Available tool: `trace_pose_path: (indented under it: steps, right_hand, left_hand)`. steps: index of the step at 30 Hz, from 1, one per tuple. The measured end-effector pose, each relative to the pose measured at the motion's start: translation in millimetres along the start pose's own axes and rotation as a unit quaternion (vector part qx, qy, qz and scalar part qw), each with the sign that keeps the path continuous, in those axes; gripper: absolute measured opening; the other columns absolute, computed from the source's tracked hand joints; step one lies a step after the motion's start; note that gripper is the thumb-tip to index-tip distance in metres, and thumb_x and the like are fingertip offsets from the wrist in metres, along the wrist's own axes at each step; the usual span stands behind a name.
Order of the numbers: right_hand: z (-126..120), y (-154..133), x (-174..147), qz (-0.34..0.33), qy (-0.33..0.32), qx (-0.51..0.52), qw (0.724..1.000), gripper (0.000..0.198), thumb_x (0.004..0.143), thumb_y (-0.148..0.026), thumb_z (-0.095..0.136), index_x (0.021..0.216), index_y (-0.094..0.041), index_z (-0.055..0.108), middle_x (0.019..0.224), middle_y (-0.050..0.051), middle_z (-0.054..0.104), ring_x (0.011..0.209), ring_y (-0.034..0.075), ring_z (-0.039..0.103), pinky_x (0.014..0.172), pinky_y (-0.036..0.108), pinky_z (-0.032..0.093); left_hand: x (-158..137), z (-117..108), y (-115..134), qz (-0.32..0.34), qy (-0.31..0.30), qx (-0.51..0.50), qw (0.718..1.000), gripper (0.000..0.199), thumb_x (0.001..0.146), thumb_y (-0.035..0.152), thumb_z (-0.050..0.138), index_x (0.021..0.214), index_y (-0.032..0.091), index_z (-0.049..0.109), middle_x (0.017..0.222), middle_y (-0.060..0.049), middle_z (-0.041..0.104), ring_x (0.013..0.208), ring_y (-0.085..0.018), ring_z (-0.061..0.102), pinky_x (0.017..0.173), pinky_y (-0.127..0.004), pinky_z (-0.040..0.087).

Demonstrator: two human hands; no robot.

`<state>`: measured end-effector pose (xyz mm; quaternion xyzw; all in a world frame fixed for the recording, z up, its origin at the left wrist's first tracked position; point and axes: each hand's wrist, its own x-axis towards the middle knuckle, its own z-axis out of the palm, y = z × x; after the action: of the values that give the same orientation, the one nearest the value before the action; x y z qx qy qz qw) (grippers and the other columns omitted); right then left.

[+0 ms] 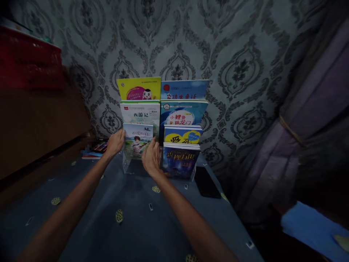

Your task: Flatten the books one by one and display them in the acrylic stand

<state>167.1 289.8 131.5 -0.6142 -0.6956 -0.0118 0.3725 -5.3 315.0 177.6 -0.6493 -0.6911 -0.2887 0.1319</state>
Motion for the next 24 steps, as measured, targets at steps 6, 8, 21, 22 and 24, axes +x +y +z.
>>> trace_pose_path:
  steps: [6,8,21,22,24]
  right_hand:
    - [2.3,1.2,0.8,-0.006,0.009,0.018,1.000,0.070,0.089,-0.023,0.050,0.152,-0.001,0.027,0.129,0.025,0.054,0.116,0.035,0.059,0.096,0.043,0.049]
    - [3.4,2.0,-1.0,-0.013,0.011,0.025,1.000,0.071,0.088,-0.023,0.050,0.152,-0.001,0.028,0.129,0.025,0.054,0.115,0.035,0.059,0.096,0.043,0.049]
    - [9.6,6.0,-8.9,-0.024,0.017,0.066,0.997,0.075,0.089,-0.025,0.045,0.153,0.005,0.021,0.142,0.029,0.048,0.131,0.038,0.048,0.105,0.048,0.045]
    - [9.1,6.0,-8.9,-0.025,0.014,0.068,0.997,0.075,0.089,-0.025,0.045,0.153,0.005,0.021,0.142,0.028,0.048,0.131,0.038,0.048,0.105,0.048,0.045]
    - [8.3,5.9,-8.9,-0.026,0.007,0.072,0.997,0.074,0.090,-0.025,0.045,0.153,0.004,0.021,0.142,0.028,0.048,0.131,0.038,0.048,0.105,0.048,0.045]
  left_hand:
    - [0.0,-3.8,2.1,-0.001,-0.012,0.020,1.000,0.039,0.106,0.032,0.024,0.105,0.020,0.062,0.104,-0.011,0.073,0.099,-0.025,0.068,0.080,-0.031,0.044]
    - [-1.4,-3.9,2.7,-0.002,-0.013,0.022,1.000,0.040,0.107,0.033,0.024,0.105,0.020,0.061,0.102,-0.012,0.073,0.098,-0.026,0.068,0.079,-0.031,0.043]
    - [-14.0,-3.5,6.4,-0.003,-0.010,0.013,1.000,0.034,0.106,0.032,0.027,0.111,0.019,0.058,0.103,-0.013,0.072,0.097,-0.026,0.069,0.079,-0.032,0.045]
    - [-14.3,-3.4,6.6,-0.004,-0.007,0.012,1.000,0.034,0.106,0.032,0.027,0.111,0.018,0.057,0.103,-0.013,0.072,0.096,-0.026,0.069,0.079,-0.032,0.046]
    - [-14.5,-3.3,7.1,-0.007,-0.002,0.013,1.000,0.032,0.106,0.032,0.028,0.114,0.018,0.056,0.104,-0.013,0.072,0.095,-0.026,0.070,0.077,-0.032,0.047]
